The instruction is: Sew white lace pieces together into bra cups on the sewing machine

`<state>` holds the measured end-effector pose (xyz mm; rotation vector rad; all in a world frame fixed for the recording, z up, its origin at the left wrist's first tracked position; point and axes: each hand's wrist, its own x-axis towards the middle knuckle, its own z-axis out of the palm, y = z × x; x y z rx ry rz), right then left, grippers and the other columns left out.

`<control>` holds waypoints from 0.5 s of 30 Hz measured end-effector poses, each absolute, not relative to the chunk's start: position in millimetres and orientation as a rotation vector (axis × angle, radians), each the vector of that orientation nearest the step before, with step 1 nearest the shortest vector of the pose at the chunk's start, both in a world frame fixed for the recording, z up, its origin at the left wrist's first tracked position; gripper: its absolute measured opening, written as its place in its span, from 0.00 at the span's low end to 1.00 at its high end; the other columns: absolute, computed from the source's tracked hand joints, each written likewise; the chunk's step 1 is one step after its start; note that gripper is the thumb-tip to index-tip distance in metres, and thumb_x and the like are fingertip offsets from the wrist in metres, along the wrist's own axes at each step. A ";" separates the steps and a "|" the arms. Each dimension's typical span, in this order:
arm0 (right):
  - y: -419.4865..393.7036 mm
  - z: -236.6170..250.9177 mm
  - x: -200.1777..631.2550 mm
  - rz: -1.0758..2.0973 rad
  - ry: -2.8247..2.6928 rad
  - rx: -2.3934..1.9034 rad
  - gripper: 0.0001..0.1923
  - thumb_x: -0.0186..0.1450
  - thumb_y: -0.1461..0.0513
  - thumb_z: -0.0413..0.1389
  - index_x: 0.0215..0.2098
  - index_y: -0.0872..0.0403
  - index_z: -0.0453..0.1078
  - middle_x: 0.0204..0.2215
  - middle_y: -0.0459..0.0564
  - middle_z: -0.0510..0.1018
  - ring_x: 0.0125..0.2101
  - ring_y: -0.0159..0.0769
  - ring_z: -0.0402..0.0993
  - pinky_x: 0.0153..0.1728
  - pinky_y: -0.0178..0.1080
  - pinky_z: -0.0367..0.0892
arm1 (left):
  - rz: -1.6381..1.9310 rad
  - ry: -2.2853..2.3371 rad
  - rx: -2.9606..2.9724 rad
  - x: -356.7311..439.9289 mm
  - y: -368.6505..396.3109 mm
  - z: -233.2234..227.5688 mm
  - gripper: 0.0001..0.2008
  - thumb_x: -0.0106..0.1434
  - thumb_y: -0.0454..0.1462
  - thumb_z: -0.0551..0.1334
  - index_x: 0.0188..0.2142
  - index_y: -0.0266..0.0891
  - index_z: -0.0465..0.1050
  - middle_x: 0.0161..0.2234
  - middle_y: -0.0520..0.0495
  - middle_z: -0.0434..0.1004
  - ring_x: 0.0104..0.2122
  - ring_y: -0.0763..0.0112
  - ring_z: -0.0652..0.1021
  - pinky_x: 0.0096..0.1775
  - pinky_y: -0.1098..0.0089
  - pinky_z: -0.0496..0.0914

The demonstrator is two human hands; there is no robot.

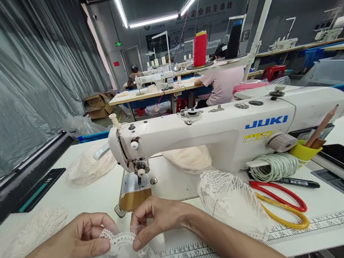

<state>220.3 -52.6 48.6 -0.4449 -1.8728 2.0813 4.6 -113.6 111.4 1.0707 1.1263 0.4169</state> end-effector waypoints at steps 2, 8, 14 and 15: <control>-53.6 50.8 219.0 2.145 -1.818 -0.424 0.16 0.49 0.56 0.67 0.29 0.58 0.71 0.25 0.41 0.71 0.26 0.24 0.65 0.31 0.30 0.62 | 0.389 1.175 1.099 8.1 -111.5 112.8 0.19 0.46 0.45 0.72 0.35 0.36 0.76 0.28 0.47 0.81 0.30 0.67 0.77 0.37 0.70 0.66; -49.8 53.2 224.4 2.156 -1.810 -0.458 0.20 0.45 0.54 0.68 0.29 0.57 0.70 0.25 0.41 0.71 0.25 0.25 0.66 0.30 0.31 0.62 | 0.416 1.154 1.166 16.2 -97.9 116.2 0.13 0.47 0.43 0.71 0.28 0.36 0.78 0.24 0.50 0.80 0.26 0.71 0.74 0.34 0.72 0.65; -33.9 82.9 262.7 1.752 -1.918 -0.521 0.14 0.55 0.55 0.63 0.29 0.58 0.70 0.25 0.43 0.69 0.27 0.27 0.64 0.29 0.31 0.60 | 0.443 1.131 1.345 13.6 -76.8 128.9 0.10 0.52 0.43 0.68 0.26 0.38 0.73 0.25 0.54 0.74 0.28 0.73 0.70 0.33 0.74 0.61; -33.7 90.5 269.1 1.625 -1.941 -0.521 0.13 0.57 0.56 0.61 0.30 0.58 0.70 0.25 0.44 0.70 0.28 0.27 0.65 0.30 0.31 0.61 | 0.456 1.118 1.445 15.2 -72.3 126.9 0.09 0.54 0.42 0.67 0.27 0.39 0.73 0.27 0.54 0.74 0.30 0.72 0.71 0.34 0.73 0.62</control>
